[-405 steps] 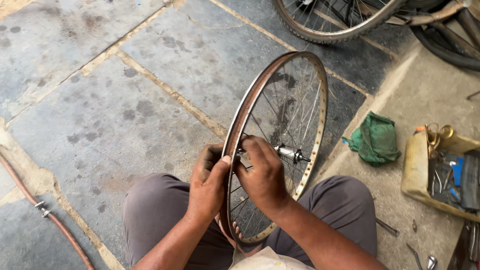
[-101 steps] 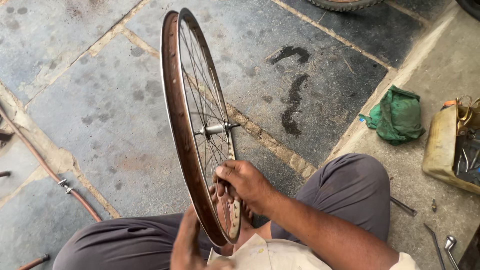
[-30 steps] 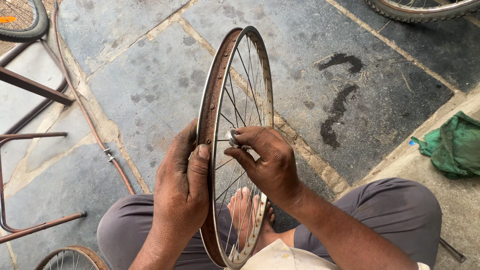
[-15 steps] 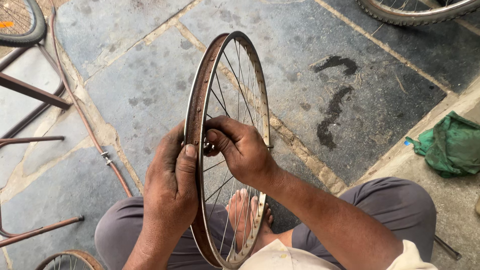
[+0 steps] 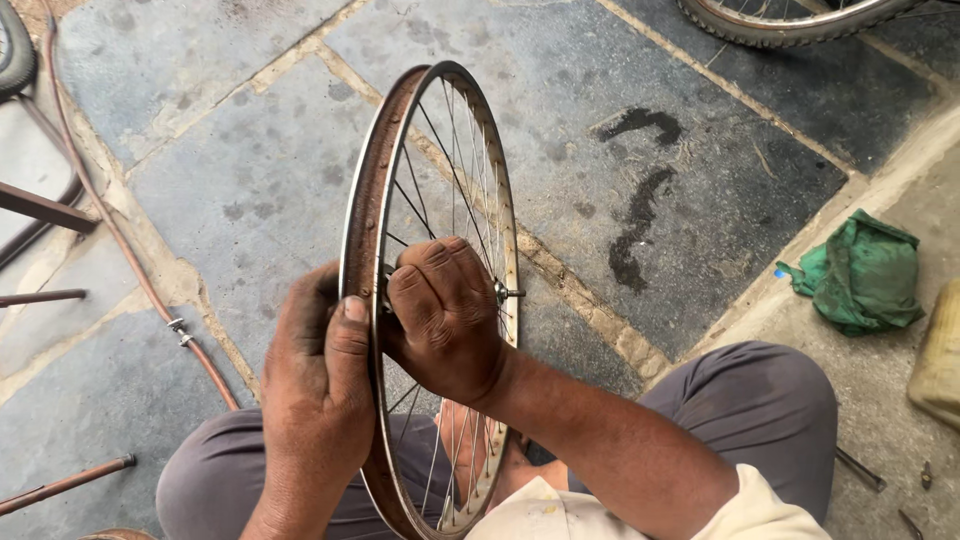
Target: The person threads and adjusts spokes on a bicycle wheel rim by hand, selecting small metal parts from a container on the floor.
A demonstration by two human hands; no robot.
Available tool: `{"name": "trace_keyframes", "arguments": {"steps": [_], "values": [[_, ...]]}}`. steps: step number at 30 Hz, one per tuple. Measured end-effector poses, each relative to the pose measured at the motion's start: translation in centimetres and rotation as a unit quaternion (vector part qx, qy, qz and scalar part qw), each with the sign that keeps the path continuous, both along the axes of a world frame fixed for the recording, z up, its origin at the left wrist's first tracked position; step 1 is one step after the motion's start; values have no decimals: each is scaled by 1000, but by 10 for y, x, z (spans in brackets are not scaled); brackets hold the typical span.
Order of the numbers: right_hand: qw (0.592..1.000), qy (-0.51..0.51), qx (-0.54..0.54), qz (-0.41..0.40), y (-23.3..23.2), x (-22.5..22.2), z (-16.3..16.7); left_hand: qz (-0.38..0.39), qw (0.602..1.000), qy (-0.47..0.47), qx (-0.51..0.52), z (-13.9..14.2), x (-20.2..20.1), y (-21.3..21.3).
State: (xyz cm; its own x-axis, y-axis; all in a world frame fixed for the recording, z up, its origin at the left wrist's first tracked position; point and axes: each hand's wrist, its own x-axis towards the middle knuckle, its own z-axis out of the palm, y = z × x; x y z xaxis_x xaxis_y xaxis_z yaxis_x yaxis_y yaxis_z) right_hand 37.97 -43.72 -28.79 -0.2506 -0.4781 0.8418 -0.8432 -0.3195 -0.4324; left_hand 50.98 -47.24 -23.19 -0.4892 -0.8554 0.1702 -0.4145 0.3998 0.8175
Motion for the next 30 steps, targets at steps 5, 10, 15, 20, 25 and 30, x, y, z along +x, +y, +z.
{"name": "trace_keyframes", "arguments": {"steps": [5, 10, 15, 20, 25, 30], "values": [[983, -127, 59, 115, 8, 9, -6, 45, 997, -4, 63, -3, 7, -8], [984, -122, 50, 119, 7, 11, -25, -6, 997, -35, -67, -4, 11, -6], [988, -61, 49, 133, -2, 4, -41, -13, 998, 44, 36, -5, 8, -5], [928, -151, 118, 319, -13, -18, -37, -3, 999, -16, -41, -1, 10, -9], [780, -280, 241, 505, -26, -49, -34, 19, 1000, -6, -5, 2, 10, -6], [618, -410, 293, 603, -32, -55, -35, -5, 999, 30, 31, 3, 10, -2]]}}
